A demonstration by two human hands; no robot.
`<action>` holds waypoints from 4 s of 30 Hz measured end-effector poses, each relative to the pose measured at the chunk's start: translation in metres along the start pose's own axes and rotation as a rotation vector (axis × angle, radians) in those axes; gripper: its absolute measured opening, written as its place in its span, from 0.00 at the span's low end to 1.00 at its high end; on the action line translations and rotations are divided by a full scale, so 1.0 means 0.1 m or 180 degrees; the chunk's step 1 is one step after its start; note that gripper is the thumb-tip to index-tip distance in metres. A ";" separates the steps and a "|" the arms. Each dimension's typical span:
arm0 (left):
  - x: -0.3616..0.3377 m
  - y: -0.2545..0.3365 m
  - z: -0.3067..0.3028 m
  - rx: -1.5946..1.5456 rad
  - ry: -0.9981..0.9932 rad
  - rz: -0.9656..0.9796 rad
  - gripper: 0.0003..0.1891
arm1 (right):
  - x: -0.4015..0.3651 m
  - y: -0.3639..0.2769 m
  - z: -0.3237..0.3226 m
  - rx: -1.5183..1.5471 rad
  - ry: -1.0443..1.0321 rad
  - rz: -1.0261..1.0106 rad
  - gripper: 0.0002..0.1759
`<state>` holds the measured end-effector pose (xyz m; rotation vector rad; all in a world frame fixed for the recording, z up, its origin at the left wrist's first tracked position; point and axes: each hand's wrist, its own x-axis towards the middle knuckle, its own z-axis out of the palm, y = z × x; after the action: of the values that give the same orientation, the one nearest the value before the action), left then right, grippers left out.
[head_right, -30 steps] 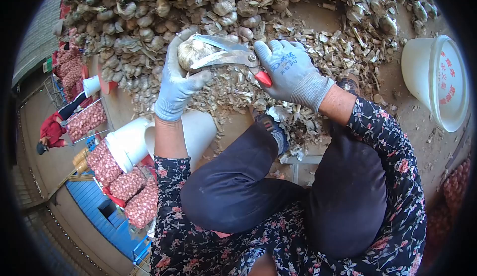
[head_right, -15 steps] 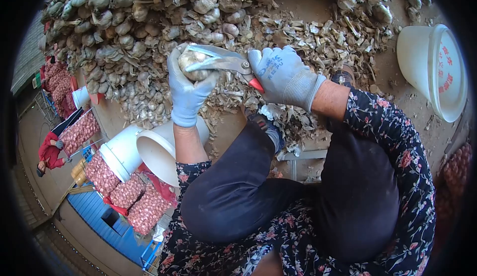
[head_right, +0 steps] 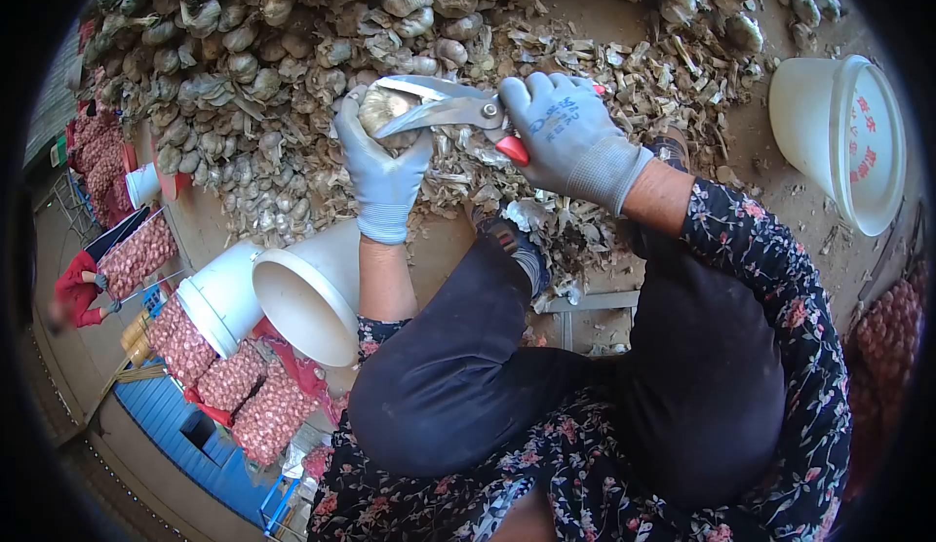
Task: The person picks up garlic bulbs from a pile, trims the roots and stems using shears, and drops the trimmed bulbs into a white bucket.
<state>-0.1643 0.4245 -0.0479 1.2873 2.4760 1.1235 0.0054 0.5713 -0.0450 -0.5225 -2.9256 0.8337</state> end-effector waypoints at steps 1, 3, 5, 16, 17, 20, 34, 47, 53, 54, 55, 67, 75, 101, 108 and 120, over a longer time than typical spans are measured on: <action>-0.02 0.02 0.00 0.0003 0.0006 0.0002 0.39 | 0.03 -0.03 0.00 -0.0156 0.0018 -0.0104 0.25; -0.06 0.06 0.04 0.0646 0.0333 0.0244 0.42 | 0.06 -0.09 0.08 -0.0266 -0.0089 -0.0078 0.26; -0.07 0.05 0.07 0.0590 0.0354 0.0130 0.45 | 0.08 -0.14 0.12 -0.0150 -0.0443 0.0034 0.27; -0.07 0.10 0.15 0.0494 0.0812 0.0303 0.45 | 0.08 -0.13 0.11 -0.0068 -0.0763 0.0022 0.25; -0.08 0.10 0.15 0.0562 0.0806 0.0292 0.45 | 0.10 -0.12 0.12 0.0069 -0.0872 0.0084 0.23; -0.05 0.12 0.18 0.0353 0.0832 0.0002 0.42 | 0.12 -0.06 0.26 0.0582 -0.0967 0.0419 0.19; -0.12 0.18 0.16 -0.4576 0.0677 -0.1964 0.16 | -0.05 -0.04 0.30 0.0759 -0.0779 0.0367 0.22; -1.08 0.00 -1.42 -0.2953 0.2968 -0.2186 0.16 | -0.13 -0.02 0.24 0.1950 -0.0760 0.0428 0.16; -0.86 -0.25 -1.72 0.2772 0.1994 -0.1114 0.27 | -0.26 0.29 0.25 0.1797 -0.0748 0.0980 0.16; -0.71 -0.24 -1.65 0.3732 0.1653 -0.0609 0.28 | -0.25 0.32 0.30 0.1689 -0.0764 0.0940 0.18; -0.22 0.00 -1.40 0.0934 0.1711 -0.1356 0.27 | -0.25 0.31 0.28 0.1680 -0.0777 0.0926 0.18; 1.83 -0.11 -0.02 -0.0209 -0.0311 -0.0855 0.27 | -0.12 0.35 0.06 0.1514 -0.0954 0.0989 0.18; 0.82 0.47 -0.13 -0.2512 -0.0487 -0.1121 0.28 | 0.19 0.11 -0.29 0.0264 0.0517 0.0337 0.22; 0.24 0.12 0.03 -0.4736 -0.0328 -0.1388 0.28 | -0.19 0.17 -0.04 0.2294 -0.1565 0.0740 0.26; 0.14 0.22 0.11 -0.4613 -0.0549 -0.1488 0.24 | -0.01 0.01 0.09 0.2690 -0.1134 0.0643 0.29; -1.12 -0.52 -1.92 -0.0297 0.2008 -0.1755 0.23 | -0.41 0.28 0.07 0.3153 -0.2520 0.1857 0.17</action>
<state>-0.2105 0.2153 0.0309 0.1738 2.8559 1.6140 0.0520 0.5765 -0.0644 -1.0934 -2.2705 2.8339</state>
